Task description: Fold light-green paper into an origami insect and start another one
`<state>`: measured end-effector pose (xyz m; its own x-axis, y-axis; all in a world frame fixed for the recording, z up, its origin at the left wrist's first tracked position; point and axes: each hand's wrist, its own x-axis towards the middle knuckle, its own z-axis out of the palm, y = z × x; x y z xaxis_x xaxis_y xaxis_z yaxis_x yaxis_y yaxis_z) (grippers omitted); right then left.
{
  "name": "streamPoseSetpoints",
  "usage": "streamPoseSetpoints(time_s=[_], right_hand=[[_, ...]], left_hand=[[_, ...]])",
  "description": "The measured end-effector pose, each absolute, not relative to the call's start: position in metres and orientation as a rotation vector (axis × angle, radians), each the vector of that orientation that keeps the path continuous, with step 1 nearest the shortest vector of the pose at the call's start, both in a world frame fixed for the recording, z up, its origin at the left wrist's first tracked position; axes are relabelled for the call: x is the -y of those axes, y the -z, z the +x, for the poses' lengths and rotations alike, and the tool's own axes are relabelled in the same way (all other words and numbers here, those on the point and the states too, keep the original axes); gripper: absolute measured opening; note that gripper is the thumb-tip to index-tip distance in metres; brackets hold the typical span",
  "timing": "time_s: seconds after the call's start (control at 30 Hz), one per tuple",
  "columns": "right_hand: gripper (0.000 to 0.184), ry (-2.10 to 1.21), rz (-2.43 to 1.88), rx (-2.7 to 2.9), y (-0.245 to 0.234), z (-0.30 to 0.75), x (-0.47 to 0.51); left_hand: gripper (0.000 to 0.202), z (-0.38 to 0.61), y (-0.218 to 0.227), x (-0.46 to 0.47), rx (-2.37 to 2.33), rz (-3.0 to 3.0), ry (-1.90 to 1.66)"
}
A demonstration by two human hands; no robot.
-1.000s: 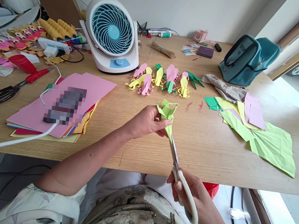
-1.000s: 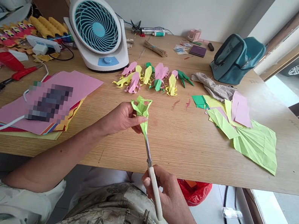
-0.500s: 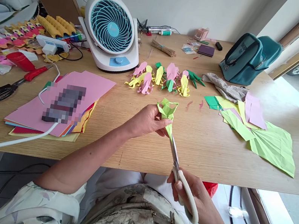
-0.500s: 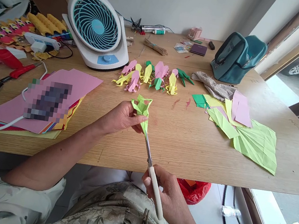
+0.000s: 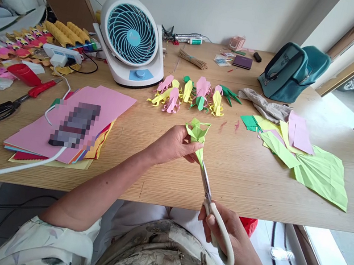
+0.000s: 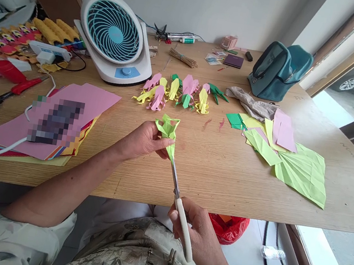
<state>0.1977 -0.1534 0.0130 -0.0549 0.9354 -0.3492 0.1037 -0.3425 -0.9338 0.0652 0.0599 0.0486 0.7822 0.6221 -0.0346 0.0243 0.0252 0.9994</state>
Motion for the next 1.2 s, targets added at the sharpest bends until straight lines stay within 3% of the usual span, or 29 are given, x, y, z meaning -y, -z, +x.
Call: streamPoseSetpoints(time_s=[1.2], right_hand=[[0.049, -1.4, -1.483, 1.131, -0.006, 0.189, 0.146]], left_hand=[[0.02, 0.067, -0.052, -0.059, -0.55, 1.622, -0.545]])
